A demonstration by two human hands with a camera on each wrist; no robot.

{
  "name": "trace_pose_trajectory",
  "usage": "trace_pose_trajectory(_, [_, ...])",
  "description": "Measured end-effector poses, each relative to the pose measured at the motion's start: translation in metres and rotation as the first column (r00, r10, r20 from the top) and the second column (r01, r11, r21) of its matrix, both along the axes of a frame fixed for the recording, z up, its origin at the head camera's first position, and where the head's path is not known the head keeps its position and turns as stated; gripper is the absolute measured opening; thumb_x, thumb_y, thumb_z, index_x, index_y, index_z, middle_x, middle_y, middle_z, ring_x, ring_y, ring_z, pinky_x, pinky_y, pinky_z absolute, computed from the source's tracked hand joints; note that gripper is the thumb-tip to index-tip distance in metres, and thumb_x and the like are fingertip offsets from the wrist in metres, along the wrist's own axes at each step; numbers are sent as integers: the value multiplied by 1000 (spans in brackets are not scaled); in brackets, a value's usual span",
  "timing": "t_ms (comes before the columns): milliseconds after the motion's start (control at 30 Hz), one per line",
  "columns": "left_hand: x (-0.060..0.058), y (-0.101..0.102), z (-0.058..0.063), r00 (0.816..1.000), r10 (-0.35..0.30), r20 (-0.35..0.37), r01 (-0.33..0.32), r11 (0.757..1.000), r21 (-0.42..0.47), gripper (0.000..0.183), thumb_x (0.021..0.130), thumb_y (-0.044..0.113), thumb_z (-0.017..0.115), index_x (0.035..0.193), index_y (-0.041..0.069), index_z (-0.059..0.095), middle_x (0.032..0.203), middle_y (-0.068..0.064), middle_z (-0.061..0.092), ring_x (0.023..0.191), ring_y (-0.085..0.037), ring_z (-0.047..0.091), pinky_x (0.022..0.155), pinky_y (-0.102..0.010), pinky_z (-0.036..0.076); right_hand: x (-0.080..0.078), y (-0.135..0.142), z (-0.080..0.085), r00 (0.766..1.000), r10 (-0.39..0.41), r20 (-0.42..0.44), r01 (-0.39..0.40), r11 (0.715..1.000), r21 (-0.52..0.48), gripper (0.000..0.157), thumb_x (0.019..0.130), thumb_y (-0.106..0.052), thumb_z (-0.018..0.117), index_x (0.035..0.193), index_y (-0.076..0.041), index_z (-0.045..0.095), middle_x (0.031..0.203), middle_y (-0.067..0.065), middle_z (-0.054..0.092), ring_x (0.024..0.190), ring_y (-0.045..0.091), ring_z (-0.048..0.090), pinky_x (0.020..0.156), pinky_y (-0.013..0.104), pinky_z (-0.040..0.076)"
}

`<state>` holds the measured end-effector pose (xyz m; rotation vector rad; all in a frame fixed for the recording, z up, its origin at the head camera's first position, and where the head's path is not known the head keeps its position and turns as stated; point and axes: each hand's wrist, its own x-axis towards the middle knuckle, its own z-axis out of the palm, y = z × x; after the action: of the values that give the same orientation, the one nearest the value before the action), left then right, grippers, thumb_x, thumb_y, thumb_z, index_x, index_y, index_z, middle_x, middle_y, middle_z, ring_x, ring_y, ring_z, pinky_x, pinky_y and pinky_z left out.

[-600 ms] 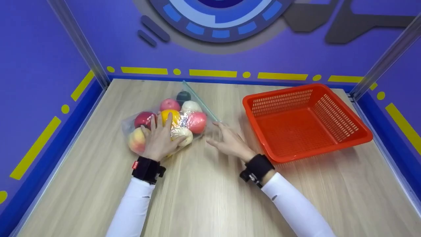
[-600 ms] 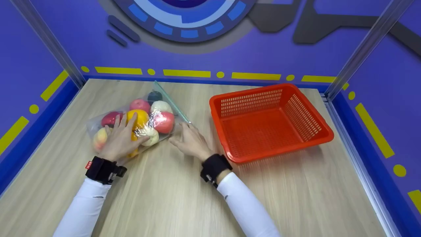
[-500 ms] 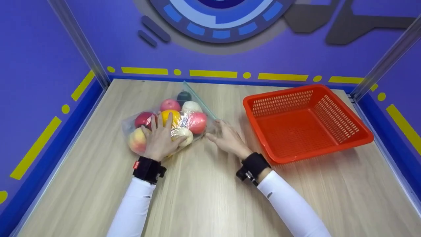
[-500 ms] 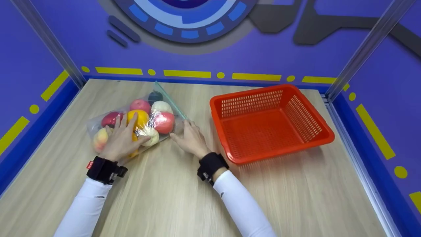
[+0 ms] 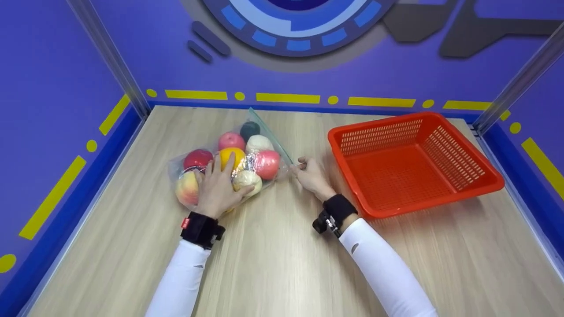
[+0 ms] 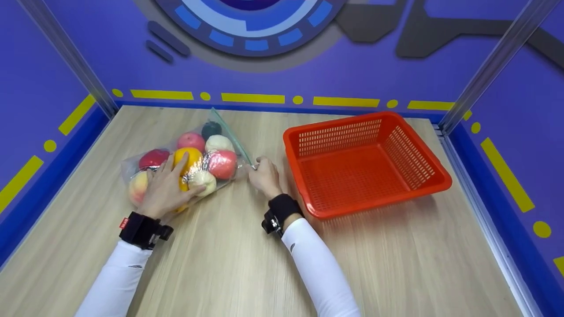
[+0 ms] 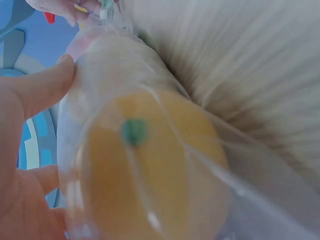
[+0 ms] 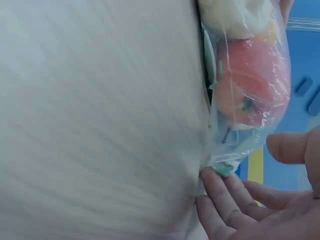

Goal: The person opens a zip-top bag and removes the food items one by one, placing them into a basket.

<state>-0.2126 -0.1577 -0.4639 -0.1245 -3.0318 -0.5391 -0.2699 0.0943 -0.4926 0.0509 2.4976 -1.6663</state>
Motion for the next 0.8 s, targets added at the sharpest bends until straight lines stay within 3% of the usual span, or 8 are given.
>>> trace_pose_trajectory(133, [8,3,0,1000,-3,0,3,1000,13,107,89,62,78,169,15,24,173,-27,22,154,-54,33,122,-81,14,1,-4,-5,998,-30,-49,30,1000,1,36,104,-7,60,130,18,58,104,23,70,92,29,68,74,21,48])
trace_pose_trajectory(333, [22,9,-2,1000,-5,-23,5,1000,25,106,88,60,79,169,17,25,173,-27,22,155,-52,34,123,-80,14,4,-3,-3,998,-62,-23,63,996,66,23,102,-12,64,112,6,75,97,18,75,77,15,62,67,20,47])
trace_pose_trajectory(567, [39,20,-4,997,-23,-74,23,1000,12,104,87,57,82,167,15,31,171,-30,25,148,-52,44,120,-81,23,10,5,-3,998,-60,-10,61,994,89,18,101,-10,67,109,5,71,95,10,70,77,15,63,64,19,49])
trace_pose_trajectory(800, [51,24,0,992,-51,-118,52,999,1,99,85,54,84,163,12,39,165,-33,35,146,-51,47,117,-81,29,14,6,-7,998,-62,-21,63,998,19,17,99,-1,64,106,13,68,78,0,57,66,11,56,55,17,44])
